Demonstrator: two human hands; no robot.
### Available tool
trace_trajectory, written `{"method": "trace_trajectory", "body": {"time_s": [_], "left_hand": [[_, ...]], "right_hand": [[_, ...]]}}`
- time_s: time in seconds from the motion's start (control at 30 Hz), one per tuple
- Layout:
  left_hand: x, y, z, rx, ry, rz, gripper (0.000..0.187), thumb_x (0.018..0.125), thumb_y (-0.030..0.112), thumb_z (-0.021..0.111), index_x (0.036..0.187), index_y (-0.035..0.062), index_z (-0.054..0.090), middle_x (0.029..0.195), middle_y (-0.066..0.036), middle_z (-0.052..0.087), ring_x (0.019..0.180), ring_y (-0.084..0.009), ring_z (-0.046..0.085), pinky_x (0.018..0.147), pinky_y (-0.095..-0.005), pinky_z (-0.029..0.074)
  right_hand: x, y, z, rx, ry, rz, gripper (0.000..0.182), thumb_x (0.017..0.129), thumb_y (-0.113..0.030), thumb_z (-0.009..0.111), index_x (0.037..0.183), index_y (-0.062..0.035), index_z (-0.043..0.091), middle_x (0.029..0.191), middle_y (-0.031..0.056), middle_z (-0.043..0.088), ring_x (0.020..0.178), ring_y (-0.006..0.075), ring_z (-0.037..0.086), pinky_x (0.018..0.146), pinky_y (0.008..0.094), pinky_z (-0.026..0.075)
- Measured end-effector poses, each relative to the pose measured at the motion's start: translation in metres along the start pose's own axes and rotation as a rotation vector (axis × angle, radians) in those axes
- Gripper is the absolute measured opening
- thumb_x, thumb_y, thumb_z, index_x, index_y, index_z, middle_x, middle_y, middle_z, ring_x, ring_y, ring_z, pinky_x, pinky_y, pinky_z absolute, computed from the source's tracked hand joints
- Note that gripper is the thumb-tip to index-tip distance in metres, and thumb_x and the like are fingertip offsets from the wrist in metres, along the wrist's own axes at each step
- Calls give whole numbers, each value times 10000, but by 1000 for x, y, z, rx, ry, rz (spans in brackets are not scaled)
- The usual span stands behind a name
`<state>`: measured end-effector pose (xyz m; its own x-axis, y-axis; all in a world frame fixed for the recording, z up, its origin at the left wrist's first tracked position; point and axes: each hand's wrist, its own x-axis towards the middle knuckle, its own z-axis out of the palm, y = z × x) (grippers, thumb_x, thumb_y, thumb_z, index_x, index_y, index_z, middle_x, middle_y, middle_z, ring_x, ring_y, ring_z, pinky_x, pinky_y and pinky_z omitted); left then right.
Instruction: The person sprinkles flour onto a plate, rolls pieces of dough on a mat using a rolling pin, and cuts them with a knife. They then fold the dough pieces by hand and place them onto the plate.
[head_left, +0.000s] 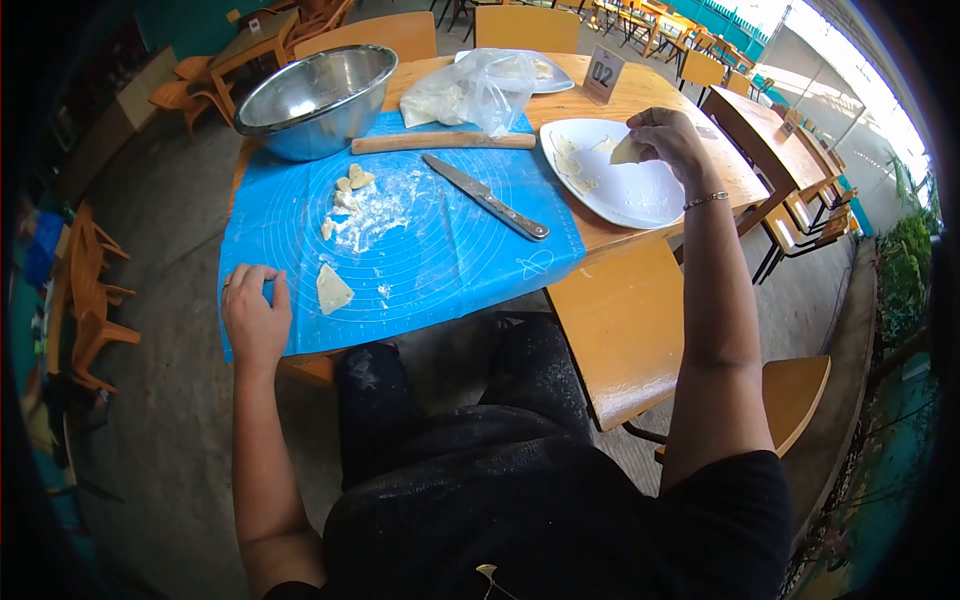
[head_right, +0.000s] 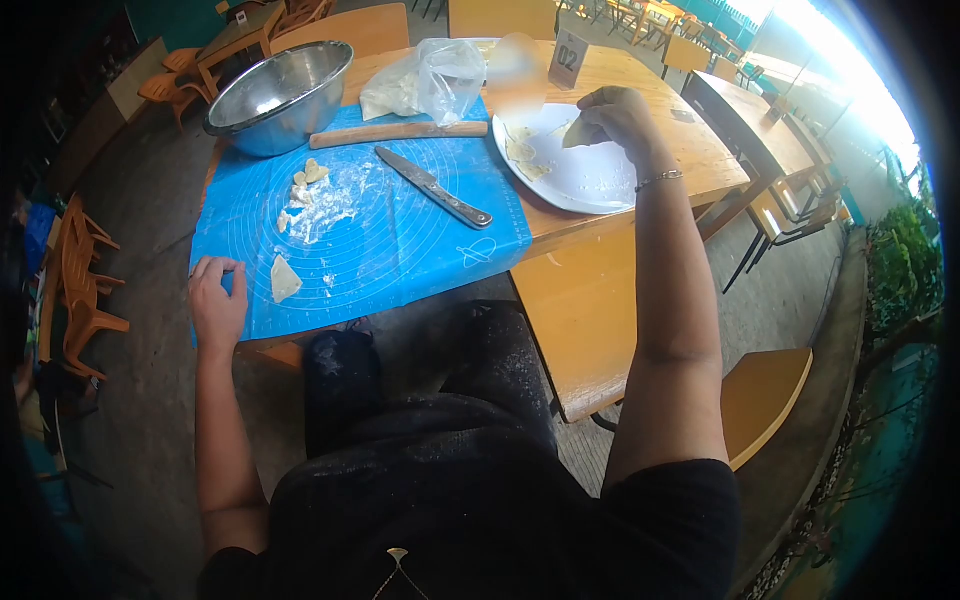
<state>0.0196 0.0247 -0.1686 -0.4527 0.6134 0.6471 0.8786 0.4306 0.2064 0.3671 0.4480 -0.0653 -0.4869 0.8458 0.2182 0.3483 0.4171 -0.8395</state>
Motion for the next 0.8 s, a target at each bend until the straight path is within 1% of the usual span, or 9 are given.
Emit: {"method": "trace_trajectory", "body": {"time_s": [0.07, 0.1, 0.17, 0.2, 0.3, 0.33, 0.43, 0.7, 0.8], "left_hand": [[0, 0, -1, 4, -14, -16, 127, 847, 127, 673, 838, 2, 655, 879, -141, 639, 877, -337, 603, 798, -443, 461], [0, 0, -1, 7, -16, -15, 127, 847, 127, 673, 838, 2, 655, 879, -141, 639, 877, -337, 603, 798, -443, 461], [0, -1, 0, 2, -12, 0, 125, 846, 125, 675, 837, 2, 652, 881, -140, 638, 877, -335, 603, 797, -443, 462], [1, -1, 0, 3, -12, -1, 125, 846, 125, 675, 837, 2, 652, 881, -140, 638, 877, -335, 603, 797, -443, 462], [1, 2, -2, 16, -20, -3, 127, 844, 122, 677, 828, 1, 643, 879, -139, 634, 876, -333, 601, 796, -444, 462], [2, 3, -2, 24, -26, -6, 130, 841, 125, 682, 824, 3, 639, 877, -139, 631, 876, -335, 600, 795, -444, 462], [3, 5, -1, 34, -23, -5, 136, 833, 130, 692, 819, 8, 635, 873, -139, 625, 877, -339, 597, 792, -443, 463], [1, 4, -1, -20, 28, -6, 135, 818, 133, 705, 806, 19, 632, 871, -135, 621, 872, -352, 589, 786, -448, 461], [1, 5, -3, -36, 28, -31, 147, 817, 132, 708, 792, 15, 622, 865, -142, 619, 867, -355, 586, 783, -451, 459]], "right_hand": [[-2, 14, 6, -29, 51, 82, 185, 796, 2, 618, 944, 90, 684, 800, 171, 680, 640, 225, 695, 568, 305, 599], [3, 27, 4, -156, 11, 182, 209, 833, -58, 661, 1014, 46, 673, 820, 133, 690, 627, 200, 676, 544, 300, 572], [27, 93, -10, -702, -113, 55, 209, 806, -71, 686, 987, 34, 685, 809, 165, 691, 635, 185, 688, 508, 303, 552], [2, 53, 1, -770, 92, 242, 245, 784, -127, 726, 990, 2, 699, 867, 178, 710, 741, 219, 717, 607, 347, 563], [-16, 34, 3, -972, 277, 136, 279, 775, -187, 751, 1009, -39, 714, 924, 156, 726, 873, 268, 713, 762, 383, 551], [-22, 23, 4, -899, 272, 99, 190, 791, -173, 642, 924, -73, 733, 989, 179, 709, 960, 349, 674, 805, 436, 525], [-32, -9, 28, -775, 317, -107, 211, 796, -216, 673, 939, -73, 733, 980, 185, 708, 952, 356, 673, 806, 441, 526], [-98, -105, 215, -305, -294, -745, 182, 833, -210, 663, 916, -64, 732, 997, 161, 660, 899, 348, 658, 824, 429, 533], [-122, -128, 267, -300, -457, -781, 216, 833, -145, 682, 1026, -51, 713, 1021, 146, 637, 940, 330, 652, 832, 427, 528]]}}
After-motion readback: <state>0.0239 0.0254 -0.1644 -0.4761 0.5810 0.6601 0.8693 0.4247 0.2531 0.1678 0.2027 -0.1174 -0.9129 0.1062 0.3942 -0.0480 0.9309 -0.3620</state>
